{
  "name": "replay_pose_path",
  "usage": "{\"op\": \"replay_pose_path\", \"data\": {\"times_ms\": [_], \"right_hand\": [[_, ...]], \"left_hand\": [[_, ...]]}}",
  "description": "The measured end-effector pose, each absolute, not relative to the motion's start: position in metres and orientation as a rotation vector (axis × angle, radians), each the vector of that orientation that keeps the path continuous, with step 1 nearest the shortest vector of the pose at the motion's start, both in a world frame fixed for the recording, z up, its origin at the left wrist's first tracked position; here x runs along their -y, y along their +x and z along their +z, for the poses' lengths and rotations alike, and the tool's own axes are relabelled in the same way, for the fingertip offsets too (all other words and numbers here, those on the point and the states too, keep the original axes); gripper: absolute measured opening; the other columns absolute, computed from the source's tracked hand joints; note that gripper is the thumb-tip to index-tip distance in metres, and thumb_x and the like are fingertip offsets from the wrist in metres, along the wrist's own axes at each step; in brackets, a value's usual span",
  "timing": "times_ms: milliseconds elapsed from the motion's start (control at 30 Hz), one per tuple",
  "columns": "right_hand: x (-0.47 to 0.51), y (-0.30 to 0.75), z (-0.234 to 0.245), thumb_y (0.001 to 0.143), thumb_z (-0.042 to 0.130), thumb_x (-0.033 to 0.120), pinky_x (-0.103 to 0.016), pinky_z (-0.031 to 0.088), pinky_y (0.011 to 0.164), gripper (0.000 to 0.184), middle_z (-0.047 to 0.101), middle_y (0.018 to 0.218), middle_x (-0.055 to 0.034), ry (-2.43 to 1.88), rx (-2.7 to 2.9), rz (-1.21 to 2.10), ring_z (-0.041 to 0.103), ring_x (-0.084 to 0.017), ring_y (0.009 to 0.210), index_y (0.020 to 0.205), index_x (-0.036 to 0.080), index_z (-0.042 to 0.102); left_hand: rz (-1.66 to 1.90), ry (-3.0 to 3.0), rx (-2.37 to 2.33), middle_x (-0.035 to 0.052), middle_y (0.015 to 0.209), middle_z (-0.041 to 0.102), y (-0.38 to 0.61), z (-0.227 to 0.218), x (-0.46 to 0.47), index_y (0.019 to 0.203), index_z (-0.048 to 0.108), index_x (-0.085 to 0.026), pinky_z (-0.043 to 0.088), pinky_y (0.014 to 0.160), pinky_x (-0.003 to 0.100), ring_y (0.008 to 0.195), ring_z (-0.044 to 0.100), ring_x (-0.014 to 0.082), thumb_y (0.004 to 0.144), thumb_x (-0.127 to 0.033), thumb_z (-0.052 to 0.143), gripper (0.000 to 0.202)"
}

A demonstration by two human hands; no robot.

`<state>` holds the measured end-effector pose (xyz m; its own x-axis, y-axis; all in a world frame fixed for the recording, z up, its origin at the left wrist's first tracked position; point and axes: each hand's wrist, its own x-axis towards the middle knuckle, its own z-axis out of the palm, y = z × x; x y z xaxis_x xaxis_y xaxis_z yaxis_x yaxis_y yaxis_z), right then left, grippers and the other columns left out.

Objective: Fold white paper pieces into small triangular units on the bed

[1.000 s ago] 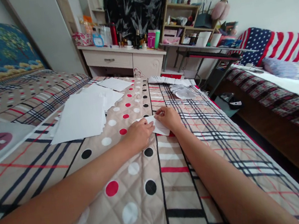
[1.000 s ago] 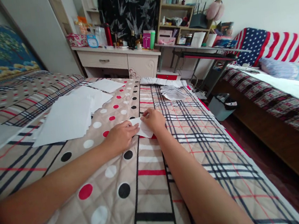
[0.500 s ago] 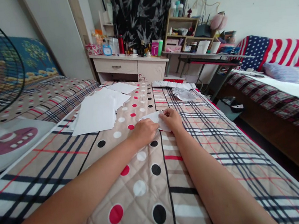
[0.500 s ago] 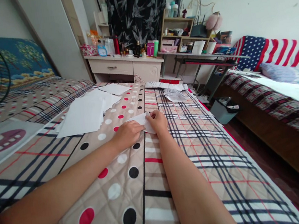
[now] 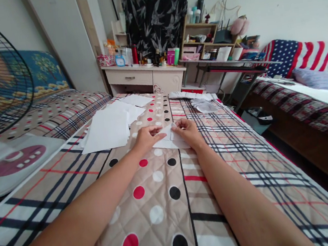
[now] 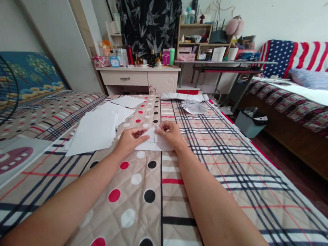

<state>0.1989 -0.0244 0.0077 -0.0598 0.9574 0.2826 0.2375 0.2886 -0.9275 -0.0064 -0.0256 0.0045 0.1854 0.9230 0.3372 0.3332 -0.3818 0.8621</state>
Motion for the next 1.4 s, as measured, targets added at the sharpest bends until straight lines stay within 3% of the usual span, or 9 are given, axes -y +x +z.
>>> {"op": "replay_pose_path", "data": {"times_ms": [100, 300, 533, 767, 1167, 1300, 1400], "right_hand": [[0.022, 0.199, 0.008, 0.067, 0.075, 0.050, -0.018, 0.035, 0.058, 0.047, 0.059, 0.078, -0.0031, -1.101, 1.516, 0.981, 0.047, -0.008, 0.065, 0.086, 0.011, 0.059], [0.018, 0.206, 0.003, 0.063, 0.076, 0.056, -0.019, 0.038, 0.059, 0.054, 0.065, 0.082, -0.0059, -1.110, 1.472, 1.114, 0.053, -0.010, 0.067, 0.089, 0.009, 0.068], [0.022, 0.210, 0.008, 0.058, 0.078, 0.050, -0.019, 0.032, 0.050, 0.048, 0.063, 0.073, -0.0038, -1.170, 1.429, 1.200, 0.047, -0.008, 0.057, 0.084, 0.010, 0.071], [0.029, 0.216, 0.023, 0.056, 0.080, 0.047, -0.019, 0.020, 0.045, 0.043, 0.049, 0.056, 0.0010, -1.211, 1.450, 1.286, 0.034, -0.004, 0.048, 0.065, 0.010, 0.061], [0.021, 0.218, 0.013, 0.056, 0.078, 0.048, -0.021, 0.038, 0.052, 0.049, 0.063, 0.072, -0.0034, -1.239, 1.470, 1.227, 0.050, -0.009, 0.056, 0.085, 0.010, 0.067], [0.014, 0.217, 0.007, 0.065, 0.074, 0.035, -0.020, 0.038, 0.054, 0.038, 0.062, 0.073, -0.0017, -1.315, 1.574, 1.021, 0.052, -0.010, 0.060, 0.093, 0.011, 0.065], [0.010, 0.215, 0.002, 0.065, 0.074, 0.019, -0.020, 0.036, 0.058, 0.019, 0.059, 0.069, -0.0010, -1.411, 1.697, 0.768, 0.049, -0.009, 0.061, 0.080, 0.012, 0.064]], "left_hand": [[1.099, 1.704, -1.109, 0.0059, 0.077, 0.070, -0.008, -0.001, 0.021, 0.083, 0.076, -0.010, 0.042, 0.058, 0.023, 0.065, 0.058, 0.0155, 0.067, -0.043, 0.084, 0.037], [1.299, 1.383, -1.140, 0.0056, 0.082, 0.069, -0.007, -0.006, 0.015, 0.088, 0.072, -0.008, 0.038, 0.057, 0.021, 0.064, 0.053, 0.0122, 0.053, -0.063, 0.086, 0.066], [1.053, 1.325, -1.015, 0.0065, 0.076, 0.066, -0.026, 0.002, 0.011, 0.084, 0.075, -0.008, 0.037, 0.056, 0.021, 0.062, 0.052, 0.0113, 0.044, -0.057, 0.093, 0.066], [0.892, 1.291, -0.968, 0.0094, 0.081, 0.068, -0.041, 0.006, 0.007, 0.080, 0.077, -0.008, 0.041, 0.061, 0.022, 0.066, 0.054, 0.0116, 0.045, -0.046, 0.096, 0.055], [0.933, 1.474, -1.049, 0.0101, 0.081, 0.068, -0.040, -0.003, 0.000, 0.085, 0.074, -0.008, 0.044, 0.059, 0.025, 0.067, 0.058, 0.0160, 0.056, -0.058, 0.084, 0.059], [0.988, 1.704, -1.180, 0.0082, 0.083, 0.069, -0.034, -0.007, 0.002, 0.096, 0.075, -0.010, 0.049, 0.065, 0.029, 0.070, 0.060, 0.0184, 0.067, -0.045, 0.078, 0.045], [1.053, 1.971, -1.284, 0.0091, 0.094, 0.069, -0.029, -0.004, 0.006, 0.095, 0.075, -0.012, 0.052, 0.087, 0.039, 0.088, 0.062, 0.0241, 0.067, -0.022, 0.078, 0.029]]}}
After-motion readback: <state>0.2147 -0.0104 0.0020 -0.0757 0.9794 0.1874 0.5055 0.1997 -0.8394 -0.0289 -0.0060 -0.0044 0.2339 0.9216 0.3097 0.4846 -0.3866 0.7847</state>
